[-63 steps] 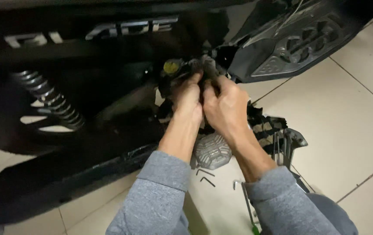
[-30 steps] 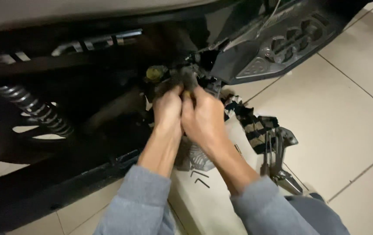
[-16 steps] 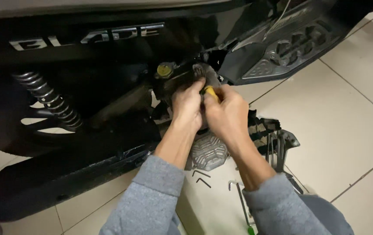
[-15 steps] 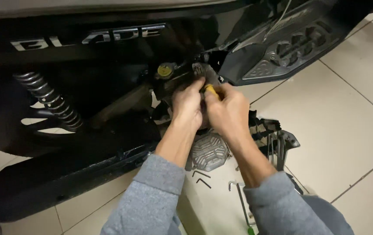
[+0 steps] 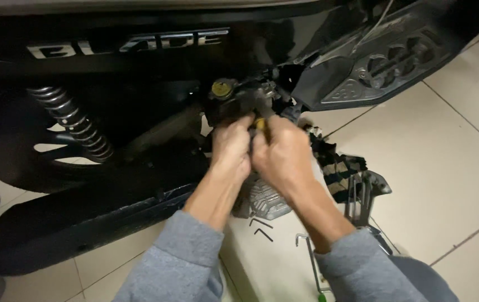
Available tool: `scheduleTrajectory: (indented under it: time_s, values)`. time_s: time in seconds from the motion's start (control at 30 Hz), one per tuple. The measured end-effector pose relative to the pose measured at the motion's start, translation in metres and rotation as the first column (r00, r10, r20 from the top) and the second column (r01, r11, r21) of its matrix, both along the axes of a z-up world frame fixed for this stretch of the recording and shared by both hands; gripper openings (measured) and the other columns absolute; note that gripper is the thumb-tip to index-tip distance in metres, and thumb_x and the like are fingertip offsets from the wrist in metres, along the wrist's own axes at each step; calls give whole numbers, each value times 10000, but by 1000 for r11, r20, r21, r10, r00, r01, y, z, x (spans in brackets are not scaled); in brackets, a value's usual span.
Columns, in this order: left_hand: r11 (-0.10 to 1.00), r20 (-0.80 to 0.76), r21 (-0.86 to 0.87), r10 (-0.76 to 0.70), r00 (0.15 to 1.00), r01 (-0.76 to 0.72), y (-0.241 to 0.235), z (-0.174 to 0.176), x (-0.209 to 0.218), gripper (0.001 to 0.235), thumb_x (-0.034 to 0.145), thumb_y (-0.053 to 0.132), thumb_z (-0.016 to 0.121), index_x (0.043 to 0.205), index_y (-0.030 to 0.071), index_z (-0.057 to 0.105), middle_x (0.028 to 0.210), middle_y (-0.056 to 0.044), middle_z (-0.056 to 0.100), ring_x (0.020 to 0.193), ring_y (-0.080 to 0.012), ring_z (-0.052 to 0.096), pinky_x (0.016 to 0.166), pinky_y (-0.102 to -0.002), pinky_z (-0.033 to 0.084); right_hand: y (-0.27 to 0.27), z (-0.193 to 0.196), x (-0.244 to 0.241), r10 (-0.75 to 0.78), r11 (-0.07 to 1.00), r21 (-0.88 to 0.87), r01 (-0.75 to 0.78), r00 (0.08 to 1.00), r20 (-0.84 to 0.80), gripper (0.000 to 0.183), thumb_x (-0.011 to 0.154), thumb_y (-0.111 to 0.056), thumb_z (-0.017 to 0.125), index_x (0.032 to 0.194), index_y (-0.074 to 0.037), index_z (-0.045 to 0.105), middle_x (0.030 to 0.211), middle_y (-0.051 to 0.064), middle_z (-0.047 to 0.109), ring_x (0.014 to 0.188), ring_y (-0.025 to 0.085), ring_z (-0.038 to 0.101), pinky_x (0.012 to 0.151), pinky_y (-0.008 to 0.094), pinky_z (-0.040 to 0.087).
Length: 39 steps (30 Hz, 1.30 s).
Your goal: The person uses a screwdriver to scrape and clean a part of the motorcycle's engine area, then wipes the area with a cloth. The person continues to wipe and clean the engine and surrounding parts with the cloth.
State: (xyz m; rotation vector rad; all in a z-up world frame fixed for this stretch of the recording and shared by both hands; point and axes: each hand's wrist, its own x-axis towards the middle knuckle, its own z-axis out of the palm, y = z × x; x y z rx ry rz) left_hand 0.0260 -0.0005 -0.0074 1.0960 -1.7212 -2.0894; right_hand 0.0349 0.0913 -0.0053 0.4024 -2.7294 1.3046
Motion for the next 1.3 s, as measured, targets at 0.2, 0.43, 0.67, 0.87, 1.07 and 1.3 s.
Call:
scheduleTrajectory:
  time_s: [0.2,0.43,0.67,0.87,1.07,1.3]
  values:
    - [996,-27,24,87,996,-87,-6,-11,4,439,836,213,729,1107,-131,721,1100,-252,708,1114,-280,629,939,-521,464,0,-10,3,62,998,-16,-64,991,-115,182,872,-181,649,887,-2,682,780,253,662,856,475,672,691,596,504]
    - [995,-28,-93,28,999,-31,-18,-49,-16,386,824,234,724,1045,-80,763,1063,-244,749,1080,-292,686,876,-486,505,-7,-17,10,42,999,-4,-43,986,-160,148,900,-186,626,906,-49,684,788,203,677,834,446,688,697,531,550]
    - [997,2,-4,77,997,-77,9,-36,-27,379,818,218,726,1030,-95,760,982,-251,738,1019,-307,702,795,-486,529,8,-22,-8,16,991,133,11,979,-202,163,904,-225,645,933,-71,690,785,170,690,808,405,706,715,517,549]
    - [993,-20,22,118,993,-118,-4,-37,-15,360,805,173,695,1014,-116,748,941,-254,727,954,-301,705,767,-498,521,1,-6,13,58,998,22,-56,985,-161,158,917,-207,617,925,-60,677,772,188,665,822,442,682,685,541,537]
    - [994,59,-15,105,993,-104,-20,-25,25,374,806,166,660,1024,-128,737,957,-279,719,963,-339,715,753,-504,513,-4,-12,36,113,992,70,-108,991,-73,175,896,-267,659,884,-94,687,784,161,671,841,389,699,693,508,547]
    - [989,9,-28,143,990,-142,-33,-28,20,362,833,183,661,1026,-114,740,922,-219,723,922,-316,721,708,-477,505,-33,-14,40,91,996,-15,-92,994,-67,238,942,-269,622,915,-35,657,785,236,644,864,470,668,707,589,508]
